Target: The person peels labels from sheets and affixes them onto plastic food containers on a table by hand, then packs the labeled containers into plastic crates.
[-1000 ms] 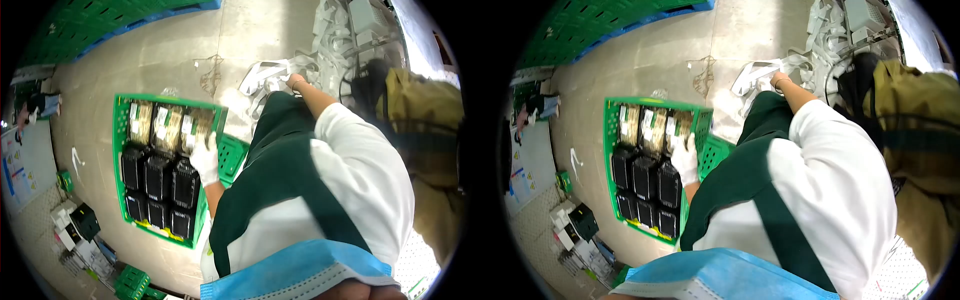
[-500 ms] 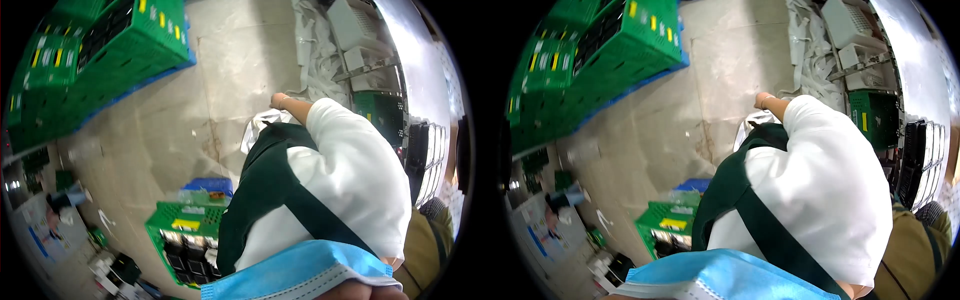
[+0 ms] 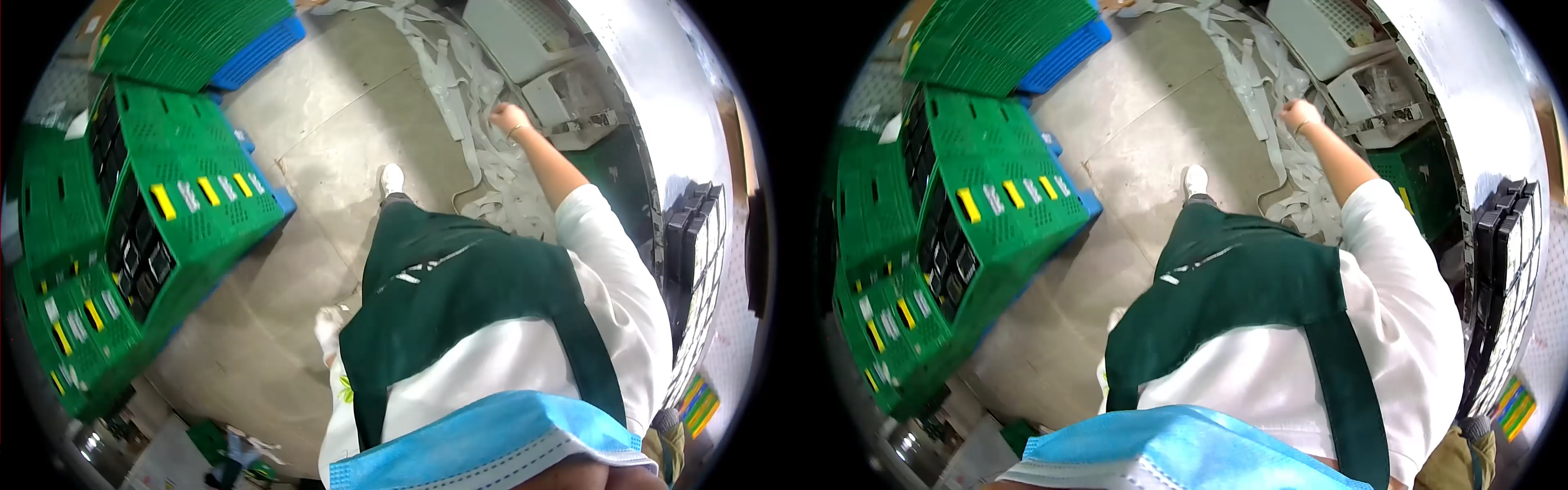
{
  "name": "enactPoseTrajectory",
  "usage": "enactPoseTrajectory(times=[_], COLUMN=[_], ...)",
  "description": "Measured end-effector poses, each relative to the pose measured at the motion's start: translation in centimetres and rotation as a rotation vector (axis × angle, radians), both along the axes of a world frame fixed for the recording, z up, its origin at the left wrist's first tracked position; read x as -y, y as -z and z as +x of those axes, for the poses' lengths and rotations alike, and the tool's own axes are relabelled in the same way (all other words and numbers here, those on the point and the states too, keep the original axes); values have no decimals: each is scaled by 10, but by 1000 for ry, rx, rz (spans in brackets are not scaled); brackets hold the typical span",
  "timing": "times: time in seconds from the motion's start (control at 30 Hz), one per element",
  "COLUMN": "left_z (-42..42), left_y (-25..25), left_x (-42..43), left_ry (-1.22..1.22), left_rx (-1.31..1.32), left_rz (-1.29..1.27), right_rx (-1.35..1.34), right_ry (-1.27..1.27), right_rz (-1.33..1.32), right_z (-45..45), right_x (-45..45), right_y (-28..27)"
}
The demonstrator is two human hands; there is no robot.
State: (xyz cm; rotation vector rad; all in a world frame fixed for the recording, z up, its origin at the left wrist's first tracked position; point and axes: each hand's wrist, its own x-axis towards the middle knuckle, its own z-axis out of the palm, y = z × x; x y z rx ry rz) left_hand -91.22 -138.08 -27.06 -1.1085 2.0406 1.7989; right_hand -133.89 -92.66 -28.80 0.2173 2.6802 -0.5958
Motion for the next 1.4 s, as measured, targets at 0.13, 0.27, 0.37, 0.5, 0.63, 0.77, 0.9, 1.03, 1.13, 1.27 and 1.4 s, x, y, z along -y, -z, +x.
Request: enactPoseTrajectory(times=[0.13, 0.27, 0.37, 0.5, 0.63, 0.77, 0.9, 1.03, 1.13, 1.27, 1.4], left_z=[-203, -353, -400, -427, -411, -436, -464, -485, -490, -492, -503], left_y=[6, -26, -11, -9, 13, 27, 44, 53, 61, 76, 87], left_x=[40, -23, -48, -70, -75, -101, -105, -111, -111, -100, -94], left_ry=[101, 307, 509, 456, 1107, 292, -63, 139, 206, 450, 116], left_rx=[52, 29, 117, 578, 754, 1071, 1098, 1126, 1053, 664, 900], left_rz=[-452, -375, -371, -607, -509, -202, -69, -170, -154, -54, -34], right_rx=[28, -11, 53, 66, 155, -42, -102, -118, -108, -205, -351], right_ry=[236, 486, 556, 608, 603, 469, 194, 274, 219, 143, 476], right_rz=[107, 251, 381, 463, 474, 704, 569, 583, 771, 806, 628], right_z=[-82, -159, -237, -357, -446, -486, -477, -471, -457, -453, -428], right_x=[-63, -122, -174, -249, -296, -335, -375, -324, -319, -318, -292], right_y=[-7, 6, 26, 116, 179, 222, 254, 222, 223, 224, 187])
